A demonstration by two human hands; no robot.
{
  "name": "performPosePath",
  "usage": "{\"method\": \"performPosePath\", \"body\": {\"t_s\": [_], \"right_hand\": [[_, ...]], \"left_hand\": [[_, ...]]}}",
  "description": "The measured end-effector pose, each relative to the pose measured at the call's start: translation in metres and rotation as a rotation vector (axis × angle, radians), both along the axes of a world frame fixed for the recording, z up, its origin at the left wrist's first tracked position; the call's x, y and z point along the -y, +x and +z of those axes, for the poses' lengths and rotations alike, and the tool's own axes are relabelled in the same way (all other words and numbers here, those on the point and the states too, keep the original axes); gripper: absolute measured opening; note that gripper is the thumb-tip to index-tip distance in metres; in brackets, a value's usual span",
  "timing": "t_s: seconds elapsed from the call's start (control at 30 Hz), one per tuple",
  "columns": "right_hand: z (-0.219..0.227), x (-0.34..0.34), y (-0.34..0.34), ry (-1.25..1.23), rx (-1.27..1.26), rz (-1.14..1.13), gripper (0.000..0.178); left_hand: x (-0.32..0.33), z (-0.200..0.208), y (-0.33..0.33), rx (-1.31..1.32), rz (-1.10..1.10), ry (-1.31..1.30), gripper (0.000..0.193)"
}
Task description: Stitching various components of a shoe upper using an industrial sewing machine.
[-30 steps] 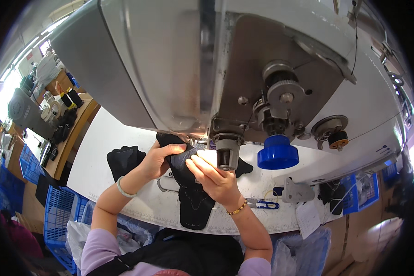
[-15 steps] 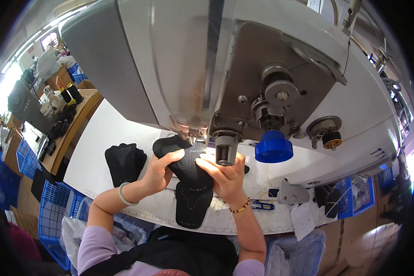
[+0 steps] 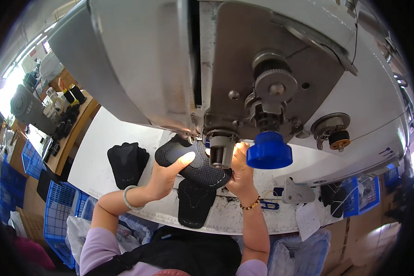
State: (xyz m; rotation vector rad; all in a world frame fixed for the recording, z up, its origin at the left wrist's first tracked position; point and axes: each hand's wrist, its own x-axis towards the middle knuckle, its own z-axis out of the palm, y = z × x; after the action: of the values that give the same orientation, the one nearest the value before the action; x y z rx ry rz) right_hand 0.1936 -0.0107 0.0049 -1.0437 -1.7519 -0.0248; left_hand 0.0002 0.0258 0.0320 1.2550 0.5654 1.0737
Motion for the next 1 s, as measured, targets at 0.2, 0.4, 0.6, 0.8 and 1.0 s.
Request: {"method": "performPosePath", "body": {"t_s": [0.2, 0.4, 0.6, 0.8, 1.0], "right_hand": [[-0.003, 0.000, 0.002, -0.038, 0.010, -0.024, 0.031], [-0.002, -0.005, -0.002, -0.050, -0.117, 0.019, 0.014], [0.001, -0.003, -0.006, 0.072, 0.075, -0.080, 0.031], [-0.004, -0.001, -0.013, 0.128, 0.151, -0.191, 0.031], [-0.002, 0.005, -0.017, 0.197, 0.175, -0.227, 0.028]], "left_hand": [[-0.007, 0.008, 0.001, -0.078, 0.023, 0.075, 0.023], [-0.016, 0.009, -0.002, -0.062, -0.015, 0.011, 0.021], [-0.027, 0.002, -0.005, 0.064, -0.007, -0.115, 0.017], [-0.039, -0.005, -0.006, 0.113, -0.093, -0.258, 0.017], [-0.037, -0.009, -0.009, 0.121, -0.095, -0.247, 0.018]]}}
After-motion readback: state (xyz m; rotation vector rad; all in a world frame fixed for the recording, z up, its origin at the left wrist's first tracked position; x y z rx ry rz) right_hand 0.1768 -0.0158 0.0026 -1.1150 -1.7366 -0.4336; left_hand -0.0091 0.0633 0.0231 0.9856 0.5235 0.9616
